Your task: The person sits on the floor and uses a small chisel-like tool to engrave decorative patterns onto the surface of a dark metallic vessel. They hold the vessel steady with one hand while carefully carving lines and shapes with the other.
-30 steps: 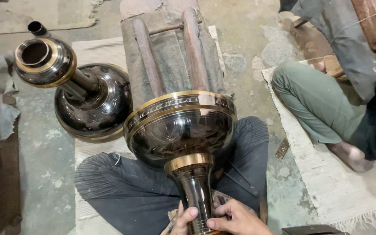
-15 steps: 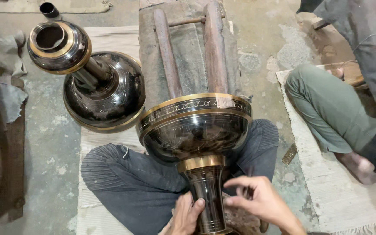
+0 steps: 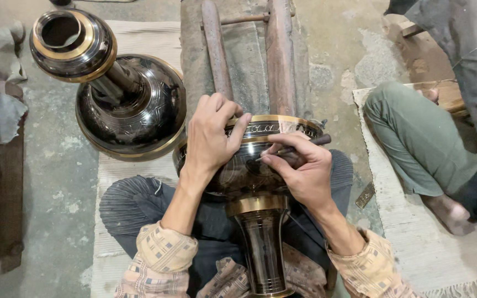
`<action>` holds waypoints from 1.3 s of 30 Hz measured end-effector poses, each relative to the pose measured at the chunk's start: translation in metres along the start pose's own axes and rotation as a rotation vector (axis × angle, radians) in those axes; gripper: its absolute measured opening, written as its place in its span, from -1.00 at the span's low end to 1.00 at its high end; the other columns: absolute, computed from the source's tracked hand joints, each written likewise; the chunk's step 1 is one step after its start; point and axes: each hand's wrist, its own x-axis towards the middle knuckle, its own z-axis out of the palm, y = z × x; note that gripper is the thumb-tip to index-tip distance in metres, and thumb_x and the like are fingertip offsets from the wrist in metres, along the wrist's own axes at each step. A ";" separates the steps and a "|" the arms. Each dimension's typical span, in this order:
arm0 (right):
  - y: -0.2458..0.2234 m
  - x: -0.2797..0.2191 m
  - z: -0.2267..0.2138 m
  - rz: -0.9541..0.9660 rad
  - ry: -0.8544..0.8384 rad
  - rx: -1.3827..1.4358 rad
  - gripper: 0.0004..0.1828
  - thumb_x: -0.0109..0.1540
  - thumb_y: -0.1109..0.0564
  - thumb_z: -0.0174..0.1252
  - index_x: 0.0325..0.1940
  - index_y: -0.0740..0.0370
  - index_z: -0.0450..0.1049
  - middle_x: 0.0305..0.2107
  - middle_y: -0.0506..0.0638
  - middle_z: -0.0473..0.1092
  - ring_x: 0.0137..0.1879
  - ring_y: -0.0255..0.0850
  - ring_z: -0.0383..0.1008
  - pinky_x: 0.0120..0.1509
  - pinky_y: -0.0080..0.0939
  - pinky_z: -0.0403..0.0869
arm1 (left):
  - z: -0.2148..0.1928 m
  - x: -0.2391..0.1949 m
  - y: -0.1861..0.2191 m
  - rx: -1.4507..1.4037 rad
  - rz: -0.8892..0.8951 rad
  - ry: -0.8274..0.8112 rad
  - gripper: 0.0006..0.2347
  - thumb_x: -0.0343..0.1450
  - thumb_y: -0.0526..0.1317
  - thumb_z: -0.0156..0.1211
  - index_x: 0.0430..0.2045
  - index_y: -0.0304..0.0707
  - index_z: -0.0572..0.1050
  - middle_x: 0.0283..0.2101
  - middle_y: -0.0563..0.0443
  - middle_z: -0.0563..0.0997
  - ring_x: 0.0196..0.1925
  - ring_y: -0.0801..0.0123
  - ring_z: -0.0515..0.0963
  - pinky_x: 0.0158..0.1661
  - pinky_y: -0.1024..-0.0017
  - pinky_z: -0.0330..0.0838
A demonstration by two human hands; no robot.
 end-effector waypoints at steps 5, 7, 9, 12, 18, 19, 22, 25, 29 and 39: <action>-0.011 0.011 0.008 -0.116 -0.019 -0.165 -0.69 0.14 0.42 0.39 -0.04 0.35 0.59 -0.29 -0.01 0.51 -0.19 -0.33 0.53 -0.05 -0.38 0.50 | 0.003 -0.010 -0.007 0.012 -0.026 0.005 -0.88 0.41 -0.21 0.37 -0.42 -0.25 0.57 -0.37 -0.02 0.48 -0.27 0.12 0.51 -0.32 0.22 0.39; -0.014 0.012 0.008 -0.129 -0.030 -0.180 -0.72 0.15 0.42 0.39 -0.08 0.34 0.58 -0.29 -0.02 0.52 -0.18 -0.34 0.53 -0.06 -0.38 0.49 | 0.004 -0.012 -0.009 -0.004 -0.025 0.012 -0.87 0.41 -0.21 0.37 -0.42 -0.26 0.56 -0.37 -0.03 0.47 -0.27 0.12 0.51 -0.31 0.22 0.40; -0.015 0.012 0.009 -0.148 -0.023 -0.200 -0.77 0.14 0.43 0.39 -0.15 0.34 0.58 -0.30 -0.02 0.51 -0.19 -0.34 0.52 -0.08 -0.38 0.48 | 0.004 -0.012 -0.010 -0.020 -0.026 0.008 -0.86 0.42 -0.20 0.36 -0.41 -0.27 0.55 -0.37 -0.04 0.47 -0.27 0.11 0.51 -0.30 0.21 0.41; -0.015 0.011 0.011 -0.161 0.003 -0.205 -0.82 0.14 0.44 0.39 -0.24 0.35 0.56 -0.33 -0.02 0.49 -0.21 -0.34 0.47 -0.13 -0.38 0.44 | 0.005 -0.012 -0.011 -0.021 -0.040 -0.001 -0.86 0.42 -0.20 0.36 -0.41 -0.27 0.56 -0.37 -0.06 0.46 -0.27 0.09 0.52 -0.31 0.20 0.40; -0.015 0.008 0.015 -0.157 0.039 -0.190 -0.83 0.15 0.47 0.37 -0.34 0.34 0.54 -0.35 -0.02 0.48 -0.22 -0.33 0.48 -0.14 -0.38 0.43 | 0.005 -0.012 -0.012 -0.027 -0.022 0.004 -0.86 0.43 -0.21 0.36 -0.41 -0.27 0.55 -0.37 -0.06 0.47 -0.27 0.07 0.53 -0.29 0.19 0.41; -0.015 0.008 0.016 -0.167 0.041 -0.192 -0.83 0.15 0.47 0.36 -0.34 0.34 0.54 -0.34 -0.02 0.49 -0.21 -0.33 0.49 -0.12 -0.38 0.44 | 0.004 -0.013 -0.012 -0.030 -0.027 0.005 -0.86 0.43 -0.21 0.36 -0.41 -0.27 0.55 -0.37 -0.06 0.47 -0.27 0.08 0.53 -0.29 0.20 0.41; -0.015 0.007 0.016 -0.172 0.050 -0.199 -0.83 0.15 0.48 0.36 -0.36 0.34 0.53 -0.35 -0.01 0.50 -0.22 -0.32 0.52 -0.13 -0.38 0.47 | 0.004 -0.012 -0.011 -0.037 -0.032 0.006 -0.86 0.43 -0.21 0.35 -0.40 -0.28 0.55 -0.37 -0.05 0.47 -0.28 0.09 0.53 -0.30 0.21 0.42; -0.014 0.007 0.014 -0.177 0.040 -0.202 -0.83 0.14 0.48 0.37 -0.40 0.35 0.53 -0.36 0.00 0.49 -0.25 -0.32 0.51 -0.15 -0.37 0.48 | 0.004 -0.012 -0.011 -0.038 -0.033 0.002 -0.86 0.43 -0.21 0.35 -0.40 -0.28 0.55 -0.37 -0.05 0.48 -0.28 0.09 0.53 -0.30 0.21 0.41; -0.011 0.011 0.007 -0.188 -0.045 -0.176 -0.82 0.13 0.48 0.36 -0.42 0.34 0.53 -0.37 0.00 0.50 -0.25 -0.32 0.53 -0.12 -0.36 0.53 | 0.004 -0.012 -0.011 -0.037 -0.043 -0.006 -0.86 0.43 -0.20 0.36 -0.42 -0.27 0.55 -0.38 -0.05 0.47 -0.29 0.09 0.53 -0.31 0.21 0.41; -0.011 0.012 0.006 -0.176 -0.048 -0.211 -0.81 0.12 0.49 0.36 -0.45 0.34 0.52 -0.39 0.00 0.50 -0.27 -0.31 0.51 -0.14 -0.35 0.49 | 0.005 -0.012 -0.013 -0.046 -0.033 0.005 -0.86 0.43 -0.20 0.36 -0.42 -0.27 0.55 -0.38 -0.05 0.47 -0.28 0.08 0.53 -0.31 0.20 0.41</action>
